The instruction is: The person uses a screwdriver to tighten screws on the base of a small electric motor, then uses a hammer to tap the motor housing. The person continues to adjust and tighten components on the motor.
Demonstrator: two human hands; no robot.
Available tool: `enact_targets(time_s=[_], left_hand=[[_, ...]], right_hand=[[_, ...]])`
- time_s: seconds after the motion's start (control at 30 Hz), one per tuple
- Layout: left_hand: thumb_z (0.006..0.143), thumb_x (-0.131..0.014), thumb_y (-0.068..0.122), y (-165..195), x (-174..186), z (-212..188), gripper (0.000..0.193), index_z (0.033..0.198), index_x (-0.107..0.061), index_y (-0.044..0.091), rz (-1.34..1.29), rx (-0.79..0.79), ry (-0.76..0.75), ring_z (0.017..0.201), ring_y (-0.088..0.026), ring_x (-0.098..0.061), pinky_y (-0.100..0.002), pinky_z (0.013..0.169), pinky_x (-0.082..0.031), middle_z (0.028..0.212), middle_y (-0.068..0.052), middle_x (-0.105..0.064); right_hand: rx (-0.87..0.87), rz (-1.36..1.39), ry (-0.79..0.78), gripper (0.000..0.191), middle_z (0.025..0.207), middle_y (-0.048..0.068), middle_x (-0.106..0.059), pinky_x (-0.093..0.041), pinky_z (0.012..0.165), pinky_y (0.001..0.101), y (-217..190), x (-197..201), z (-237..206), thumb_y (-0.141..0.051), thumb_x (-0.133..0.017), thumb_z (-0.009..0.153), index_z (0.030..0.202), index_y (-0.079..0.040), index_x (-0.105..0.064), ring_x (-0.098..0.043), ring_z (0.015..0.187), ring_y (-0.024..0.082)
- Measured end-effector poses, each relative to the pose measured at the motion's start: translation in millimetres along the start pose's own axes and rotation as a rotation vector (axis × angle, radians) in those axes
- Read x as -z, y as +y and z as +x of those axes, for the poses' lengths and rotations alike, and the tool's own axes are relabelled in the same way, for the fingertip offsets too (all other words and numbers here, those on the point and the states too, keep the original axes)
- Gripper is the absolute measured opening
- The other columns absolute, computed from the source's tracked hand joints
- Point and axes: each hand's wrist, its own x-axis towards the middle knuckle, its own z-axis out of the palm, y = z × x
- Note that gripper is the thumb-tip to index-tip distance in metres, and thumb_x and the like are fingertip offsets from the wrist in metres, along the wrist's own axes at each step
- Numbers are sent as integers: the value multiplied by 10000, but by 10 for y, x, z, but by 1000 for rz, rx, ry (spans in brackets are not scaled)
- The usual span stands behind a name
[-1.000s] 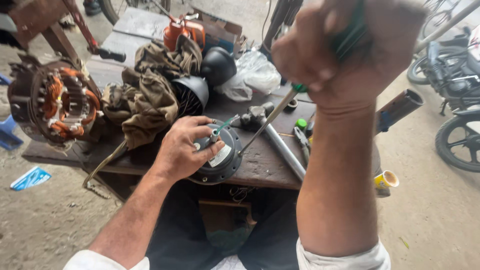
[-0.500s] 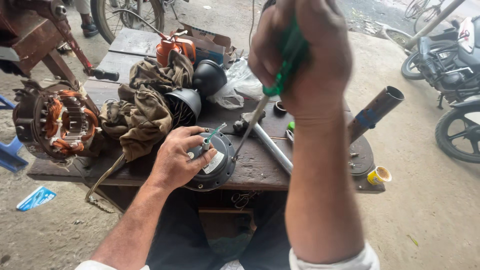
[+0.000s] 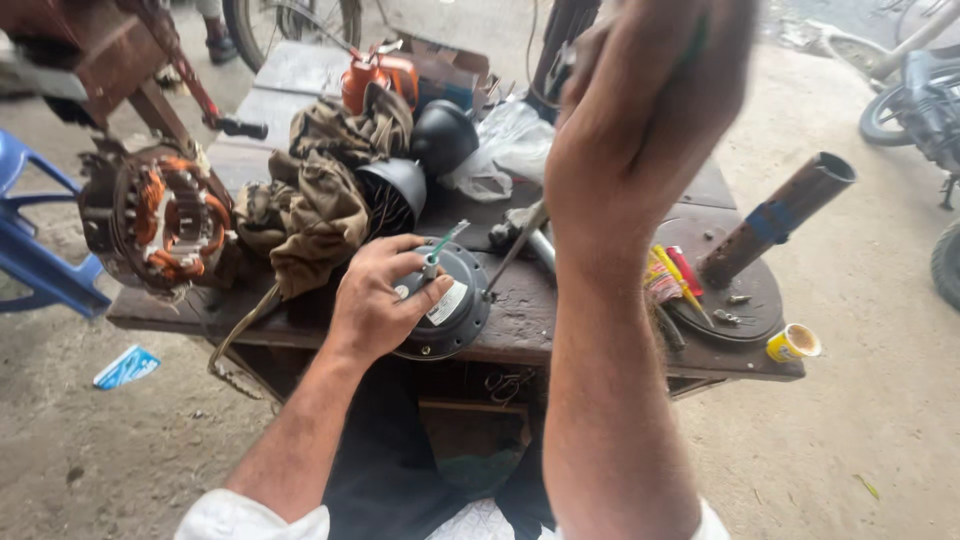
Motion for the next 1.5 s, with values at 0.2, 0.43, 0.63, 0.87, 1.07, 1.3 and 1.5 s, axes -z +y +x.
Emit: enact_targets(time_s=[0.2, 0.43, 0.63, 0.87, 1.07, 1.3, 1.5], left_hand=[[796, -844, 416, 137, -24, -108, 326, 932, -816, 121, 68, 136, 109, 1163, -316, -588, -459, 971, -494, 1201, -105, -707], [781, -853, 491, 255, -128, -171, 409, 942, -824, 116, 305, 251, 114, 1220, -345, -507, -525, 1013, -438, 1119, -112, -668], [853, -819, 338, 157, -44, -108, 295, 972, -782, 71, 99, 86, 41, 1241, -319, -565, -455, 1054, -464, 1280, -112, -661], [888, -721, 117, 22, 220, 245, 148, 1019, -758, 60, -261, 243, -375, 1193, -205, -654, -337, 1025, -514, 1338, -49, -691], [934, -680, 71, -87, 232, 145, 160, 1080, -737, 100, -619, 310, -377, 1307, -207, -579, -368, 1108, -425, 1338, -44, -715], [937, -694, 93, -134, 229, 106, 163, 1088, -753, 109, -480, 263, -344, 1391, -174, -531, -396, 1186, -379, 1175, -27, -762], [994, -663, 138, -123, 157, 38, 197, 1170, -746, 114, -555, 200, -283, 1194, -142, -631, -326, 1051, -515, 1125, -34, -758]], right_hand=[[55, -185, -38, 464, 726, 122, -520, -469, 460, 299, -568, 290, 186, -410, -368, 1262, 1057, -22, -517, -533, 497, 178], [41, -45, -20, 486, 712, 138, -496, -453, 469, 318, -553, 703, -106, -431, -385, 1259, 1031, -20, -507, -509, 486, 193], [14, 28, 1, 485, 690, 136, -488, -441, 459, 318, -610, 548, -96, -434, -423, 1256, 1018, -19, -504, -497, 469, 190], [-29, 65, -3, 489, 664, 134, -478, -426, 447, 318, -668, 522, -91, -438, -467, 1252, 1003, -19, -500, -483, 450, 187], [-81, 103, -24, 496, 642, 132, -470, -414, 436, 318, -694, 546, -104, -442, -505, 1249, 990, -19, -497, -470, 434, 185], [-119, 145, -43, 486, 654, 98, -476, -425, 437, 296, -659, 599, -123, -449, -495, 1236, 980, -36, -514, -499, 446, 172], [-119, 178, -20, 484, 683, 126, -475, -426, 445, 314, -662, 647, -154, -420, -480, 1251, 985, -16, -504, -481, 441, 181]])
